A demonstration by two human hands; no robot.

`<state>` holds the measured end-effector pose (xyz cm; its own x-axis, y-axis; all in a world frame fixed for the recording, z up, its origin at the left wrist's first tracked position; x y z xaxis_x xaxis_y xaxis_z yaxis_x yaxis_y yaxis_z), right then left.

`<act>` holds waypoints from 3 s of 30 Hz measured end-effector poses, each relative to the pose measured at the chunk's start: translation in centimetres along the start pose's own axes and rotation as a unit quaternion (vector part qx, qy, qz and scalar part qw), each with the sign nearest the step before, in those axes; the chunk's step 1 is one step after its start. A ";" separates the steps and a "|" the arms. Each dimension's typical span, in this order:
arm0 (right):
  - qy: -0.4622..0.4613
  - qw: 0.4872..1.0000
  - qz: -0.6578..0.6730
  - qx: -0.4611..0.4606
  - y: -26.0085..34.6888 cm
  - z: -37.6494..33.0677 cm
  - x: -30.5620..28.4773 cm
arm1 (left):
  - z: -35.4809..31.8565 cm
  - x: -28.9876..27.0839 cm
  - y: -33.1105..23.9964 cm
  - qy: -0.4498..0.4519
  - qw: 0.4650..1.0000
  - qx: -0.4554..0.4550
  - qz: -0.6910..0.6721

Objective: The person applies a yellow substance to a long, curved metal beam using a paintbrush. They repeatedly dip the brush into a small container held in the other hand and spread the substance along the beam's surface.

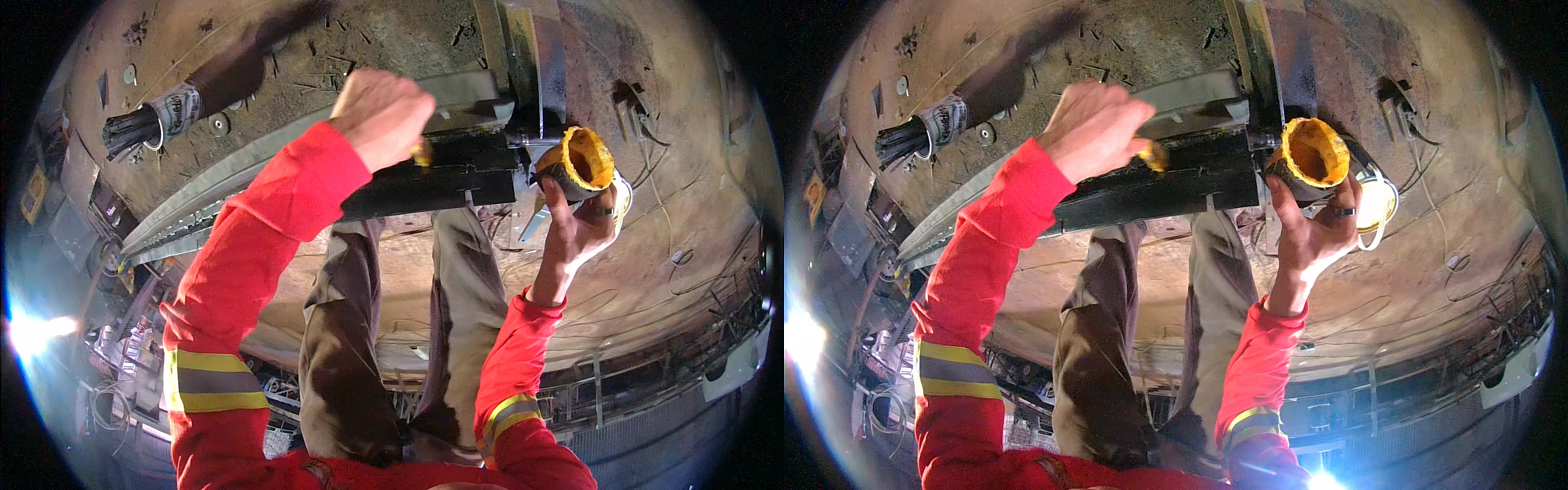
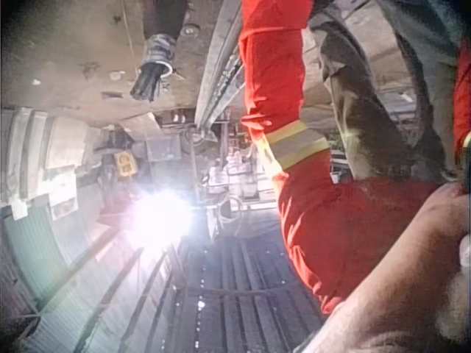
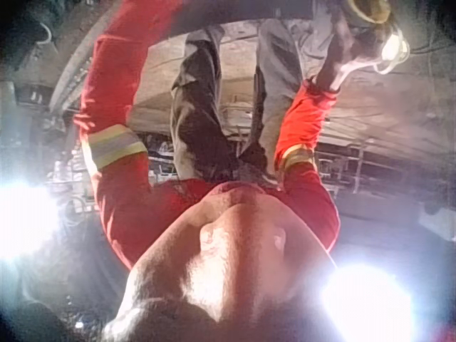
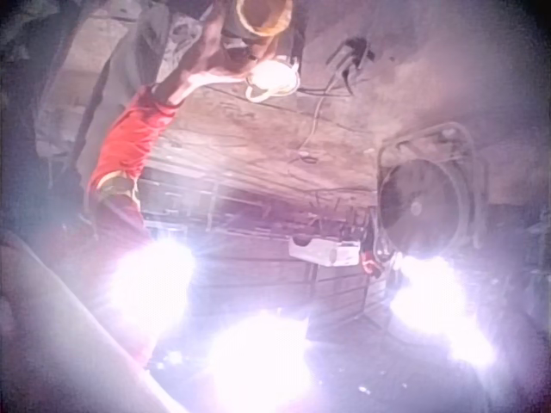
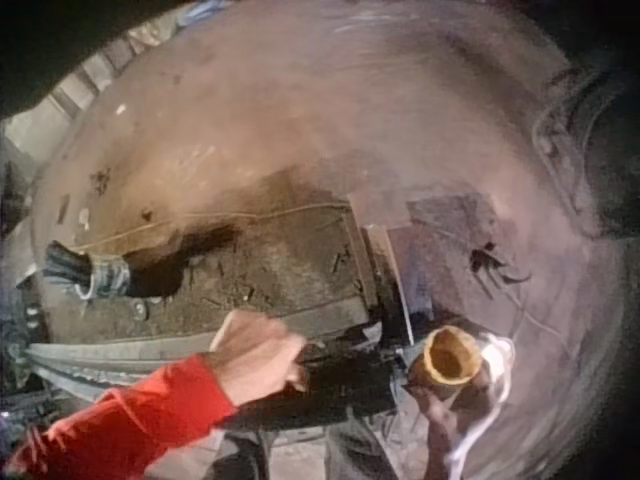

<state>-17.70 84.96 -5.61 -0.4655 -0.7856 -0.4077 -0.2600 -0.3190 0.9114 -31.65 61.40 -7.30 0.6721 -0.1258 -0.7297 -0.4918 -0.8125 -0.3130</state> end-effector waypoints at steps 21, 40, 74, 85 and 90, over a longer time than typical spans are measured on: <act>-0.024 1.000 0.008 0.010 -0.6 0.9 -1.5 | 1.6 -2.7 -4.3 -0.148 0.962 0.229 0.010; 0.004 1.000 -0.007 0.008 -0.7 1.2 -1.8 | 3.3 -1.2 -2.9 -0.071 0.996 0.024 -0.050; 0.098 0.980 -0.081 -0.156 3.2 1.2 -0.6 | -3.4 -18.2 -9.5 -0.266 0.915 0.285 0.106; 0.118 0.979 -0.056 -0.159 4.1 -0.5 1.1 | -2.4 -11.3 -9.9 -0.211 0.937 0.278 0.034; 0.107 0.984 -0.055 -0.133 4.0 -0.9 1.3 | -2.9 -11.7 -4.3 -0.163 0.962 0.187 -0.116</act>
<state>-18.56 82.21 -2.44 -0.2505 -0.8232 -0.5095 -0.0544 -0.5135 0.8564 -35.76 64.73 4.36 0.6089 0.2686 -0.7463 -0.5550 -0.5279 -0.6429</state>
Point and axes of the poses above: each hand's wrist, its own z-axis towards the middle knuckle, its own x-axis out of the palm, y = z × x, the point moved 4 cm from there along z, towards the middle knuckle, and after that the axes turned 8 degrees about -x, right-handed, at the moved point
